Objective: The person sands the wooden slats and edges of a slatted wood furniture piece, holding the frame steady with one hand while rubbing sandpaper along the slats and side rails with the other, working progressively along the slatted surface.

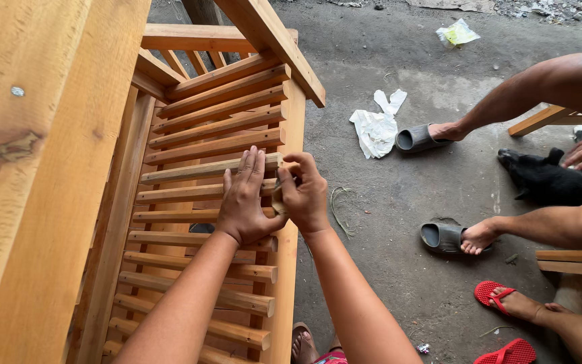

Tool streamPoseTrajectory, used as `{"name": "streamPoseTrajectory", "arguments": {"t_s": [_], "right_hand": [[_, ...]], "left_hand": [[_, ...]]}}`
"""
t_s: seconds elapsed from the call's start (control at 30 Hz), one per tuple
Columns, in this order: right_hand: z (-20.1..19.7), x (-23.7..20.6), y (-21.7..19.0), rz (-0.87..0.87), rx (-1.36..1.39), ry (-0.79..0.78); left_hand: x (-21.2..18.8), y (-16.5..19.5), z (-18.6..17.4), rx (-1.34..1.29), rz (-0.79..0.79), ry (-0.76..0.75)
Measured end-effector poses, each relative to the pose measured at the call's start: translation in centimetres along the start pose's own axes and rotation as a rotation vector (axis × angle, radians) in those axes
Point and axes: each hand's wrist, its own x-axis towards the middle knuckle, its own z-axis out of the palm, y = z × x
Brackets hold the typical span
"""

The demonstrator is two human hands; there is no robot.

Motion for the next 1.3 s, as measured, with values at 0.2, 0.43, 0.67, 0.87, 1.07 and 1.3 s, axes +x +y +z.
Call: {"name": "streamPoseTrajectory", "arguments": {"t_s": [0.2, 0.43, 0.67, 0.87, 1.07, 1.3], "right_hand": [[-1.6, -1.0, 1.8, 0.023, 0.216, 0.12], [-1.7, 0.5, -0.8, -0.253, -0.141, -0.025], [-2.1, 2.6, 0.7, -0.388, -0.271, -0.21], [-5.9, 4.2, 3.5, -0.438, -0.341, -0.313], [-6.1, 2.7, 2.4, -0.415, -0.293, -0.19], [-3.1, 3.7, 1.0, -0.483, -0.216, -0.24]], "left_hand": [[0.1, 0.3, -0.2, -0.007, -0.025, -0.026], [0.0, 0.3, -0.1, -0.016, -0.006, -0.01], [0.1, 0.4, -0.1, -0.01, -0.018, -0.025], [0.0, 0.6, -0.6, -0.047, -0.041, -0.048], [-0.1, 0.7, -0.8, -0.05, -0.038, -0.055], [0.0, 0.7, -0.5, -0.011, -0.037, -0.056]]}}
